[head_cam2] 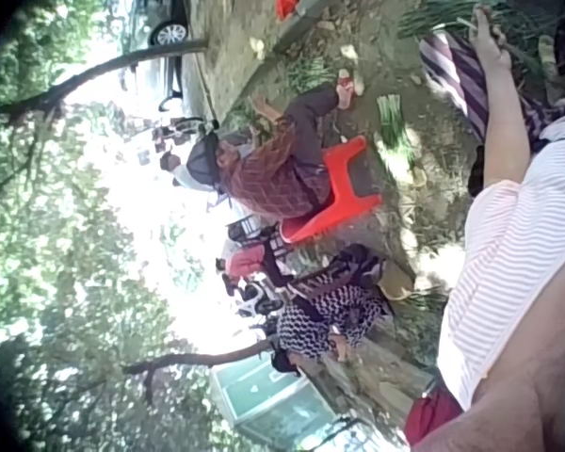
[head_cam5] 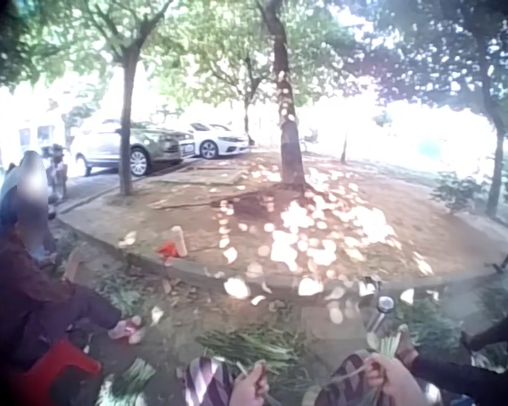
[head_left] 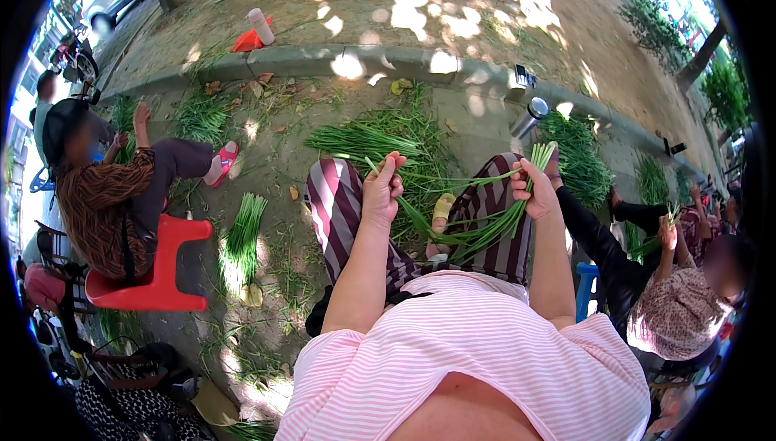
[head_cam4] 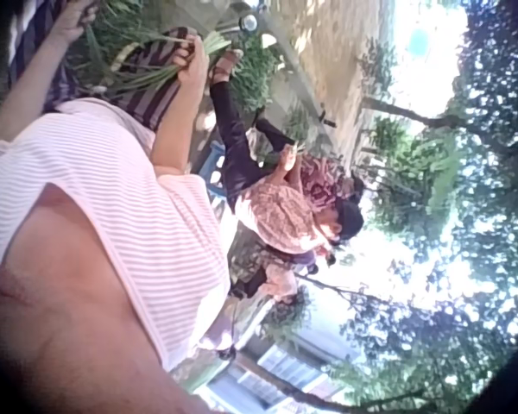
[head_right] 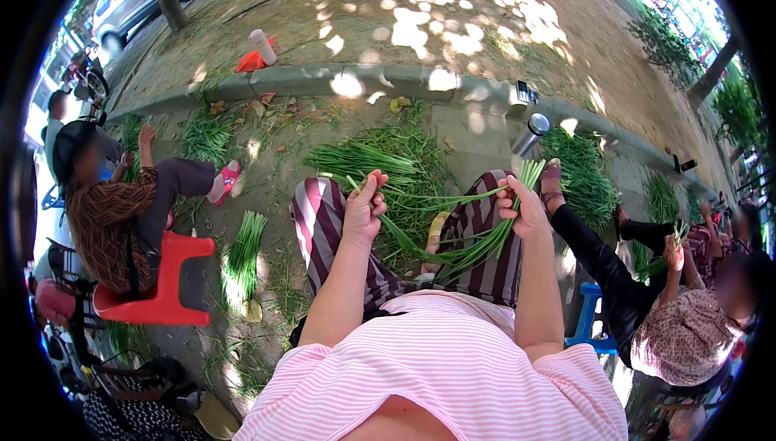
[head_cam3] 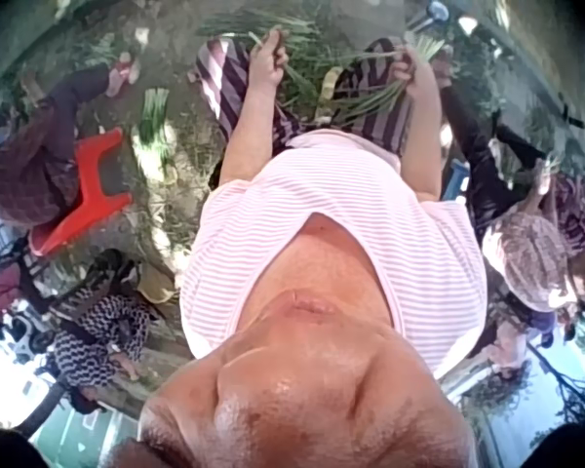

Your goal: The person peels individual green stalks from a bunch by hand while seated outdoors.

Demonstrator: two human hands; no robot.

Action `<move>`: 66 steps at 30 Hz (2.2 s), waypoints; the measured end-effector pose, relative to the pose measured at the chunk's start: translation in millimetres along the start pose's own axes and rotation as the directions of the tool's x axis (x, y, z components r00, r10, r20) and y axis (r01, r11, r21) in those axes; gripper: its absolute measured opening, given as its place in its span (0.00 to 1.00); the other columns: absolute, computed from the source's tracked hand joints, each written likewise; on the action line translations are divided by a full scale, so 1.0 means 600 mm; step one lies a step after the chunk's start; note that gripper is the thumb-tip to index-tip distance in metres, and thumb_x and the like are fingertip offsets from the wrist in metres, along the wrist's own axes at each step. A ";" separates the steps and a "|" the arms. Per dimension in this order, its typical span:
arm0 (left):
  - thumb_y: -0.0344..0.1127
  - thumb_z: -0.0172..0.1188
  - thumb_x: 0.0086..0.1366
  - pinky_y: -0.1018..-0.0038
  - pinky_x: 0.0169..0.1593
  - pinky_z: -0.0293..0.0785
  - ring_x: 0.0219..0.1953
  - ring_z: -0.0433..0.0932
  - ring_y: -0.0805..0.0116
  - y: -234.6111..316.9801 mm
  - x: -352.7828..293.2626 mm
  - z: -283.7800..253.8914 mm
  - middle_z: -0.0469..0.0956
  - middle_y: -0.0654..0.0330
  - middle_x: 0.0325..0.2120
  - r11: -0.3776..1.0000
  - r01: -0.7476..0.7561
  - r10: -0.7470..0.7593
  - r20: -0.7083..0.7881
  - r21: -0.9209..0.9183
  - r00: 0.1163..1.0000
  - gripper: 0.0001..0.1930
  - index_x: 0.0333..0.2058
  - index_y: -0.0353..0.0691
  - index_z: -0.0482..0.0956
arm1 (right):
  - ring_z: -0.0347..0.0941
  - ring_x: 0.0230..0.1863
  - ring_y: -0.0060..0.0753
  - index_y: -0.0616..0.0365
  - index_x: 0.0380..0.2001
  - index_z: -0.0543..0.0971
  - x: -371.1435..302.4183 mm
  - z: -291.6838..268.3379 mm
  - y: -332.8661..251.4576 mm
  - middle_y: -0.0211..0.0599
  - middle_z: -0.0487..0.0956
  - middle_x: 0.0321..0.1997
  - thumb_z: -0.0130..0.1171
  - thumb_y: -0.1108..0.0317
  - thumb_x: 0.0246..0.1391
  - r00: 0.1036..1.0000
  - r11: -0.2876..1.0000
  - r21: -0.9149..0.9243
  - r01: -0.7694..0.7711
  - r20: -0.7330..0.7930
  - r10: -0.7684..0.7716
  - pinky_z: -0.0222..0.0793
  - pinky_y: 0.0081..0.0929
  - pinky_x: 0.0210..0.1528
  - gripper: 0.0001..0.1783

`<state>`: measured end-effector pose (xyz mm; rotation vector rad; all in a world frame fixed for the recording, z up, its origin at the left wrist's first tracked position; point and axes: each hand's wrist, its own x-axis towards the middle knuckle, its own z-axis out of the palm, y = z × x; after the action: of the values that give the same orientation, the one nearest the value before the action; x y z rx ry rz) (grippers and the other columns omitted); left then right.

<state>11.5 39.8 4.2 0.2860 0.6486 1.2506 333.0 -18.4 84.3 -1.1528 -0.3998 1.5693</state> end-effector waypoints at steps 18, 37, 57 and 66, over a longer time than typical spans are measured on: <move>0.35 0.63 0.62 0.87 0.16 0.50 0.15 0.62 0.86 0.026 -0.024 0.023 0.79 0.67 0.27 0.980 -0.118 0.123 -0.020 0.159 0.992 0.10 0.40 0.37 0.81 | 0.62 0.20 0.14 0.57 0.36 0.73 -0.007 -0.029 -0.020 0.27 0.69 0.26 0.54 0.61 0.59 0.993 0.992 0.097 0.084 -0.094 -0.074 0.53 0.09 0.14 0.10; 0.31 0.65 0.59 0.86 0.16 0.52 0.14 0.61 0.87 0.024 -0.031 0.030 0.69 0.73 0.16 0.857 -0.199 0.250 -0.045 0.475 0.967 0.04 0.30 0.40 0.79 | 0.62 0.21 0.15 0.57 0.36 0.75 -0.027 -0.049 -0.053 0.26 0.70 0.26 0.55 0.60 0.58 0.970 0.975 0.032 0.218 -0.119 -0.213 0.52 0.11 0.16 0.12; 0.33 0.65 0.59 0.85 0.16 0.52 0.18 0.62 0.85 0.049 -0.014 0.038 0.71 0.73 0.22 0.984 -0.177 0.170 -0.275 -0.001 0.946 0.04 0.32 0.45 0.78 | 0.63 0.22 0.15 0.59 0.38 0.75 -0.011 -0.011 -0.025 0.29 0.72 0.28 0.52 0.60 0.61 0.979 0.984 0.011 0.176 -0.111 -0.174 0.53 0.10 0.15 0.13; 0.34 0.63 0.61 0.87 0.17 0.55 0.21 0.67 0.84 0.068 -0.006 0.024 0.77 0.69 0.31 0.979 -0.197 0.178 -0.241 -0.055 0.954 0.05 0.35 0.45 0.77 | 0.63 0.21 0.15 0.59 0.38 0.74 -0.011 -0.037 -0.024 0.28 0.71 0.27 0.52 0.61 0.61 0.969 0.963 0.171 0.210 -0.170 -0.181 0.54 0.10 0.14 0.12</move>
<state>-12.6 51.2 38.3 0.1365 0.7864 1.5039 359.1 -26.1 87.8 -1.0462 -0.2499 1.3064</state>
